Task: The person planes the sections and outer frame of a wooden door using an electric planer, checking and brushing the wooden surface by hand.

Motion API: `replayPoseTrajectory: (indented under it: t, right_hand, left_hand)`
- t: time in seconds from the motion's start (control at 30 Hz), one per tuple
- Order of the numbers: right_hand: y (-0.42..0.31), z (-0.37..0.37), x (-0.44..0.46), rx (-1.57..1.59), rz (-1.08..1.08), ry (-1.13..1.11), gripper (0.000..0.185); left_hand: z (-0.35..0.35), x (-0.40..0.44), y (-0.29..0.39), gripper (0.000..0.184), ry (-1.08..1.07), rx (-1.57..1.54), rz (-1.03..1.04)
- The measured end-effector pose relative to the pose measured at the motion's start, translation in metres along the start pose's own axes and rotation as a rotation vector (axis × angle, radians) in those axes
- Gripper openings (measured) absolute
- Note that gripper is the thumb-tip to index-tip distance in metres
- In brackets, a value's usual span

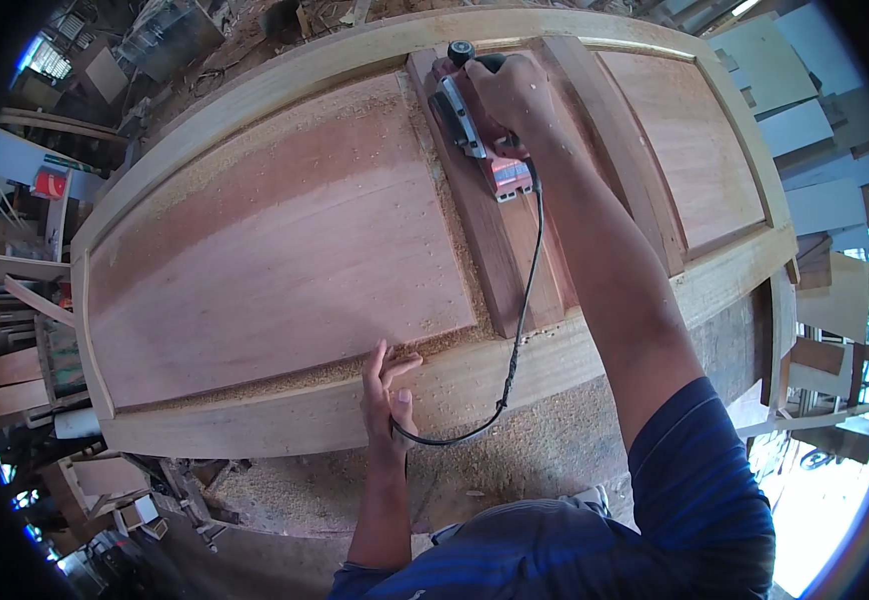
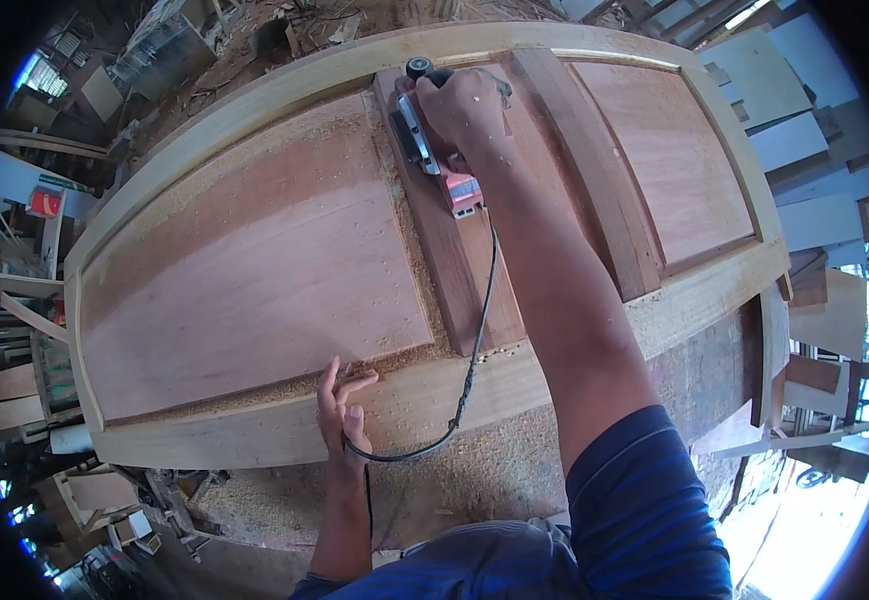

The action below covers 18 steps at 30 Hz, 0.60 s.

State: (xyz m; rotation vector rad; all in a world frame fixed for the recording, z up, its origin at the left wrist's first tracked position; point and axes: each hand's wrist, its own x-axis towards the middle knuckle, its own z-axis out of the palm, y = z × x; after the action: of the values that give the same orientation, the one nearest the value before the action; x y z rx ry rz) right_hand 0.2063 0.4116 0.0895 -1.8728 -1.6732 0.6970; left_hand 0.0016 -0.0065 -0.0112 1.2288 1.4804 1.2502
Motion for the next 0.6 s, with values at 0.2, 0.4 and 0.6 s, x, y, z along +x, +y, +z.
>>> replayPoseTrajectory:
  t: [0.2,0.4,0.6]
  right_hand:
    - [-0.021,0.005,0.038,-0.032,0.002,-0.054,0.055]
    - [-0.028,0.023,0.079,-0.045,-0.024,-0.055,0.054]
    - [-0.044,0.03,0.097,-0.042,-0.096,-0.042,0.042]
  left_hand:
    - [0.003,0.001,0.0,0.087,0.021,0.017,-0.011]
    - [0.003,0.003,0.001,0.079,0.006,0.086,0.002]
    - [0.002,0.007,0.005,0.061,-0.005,0.179,0.051]
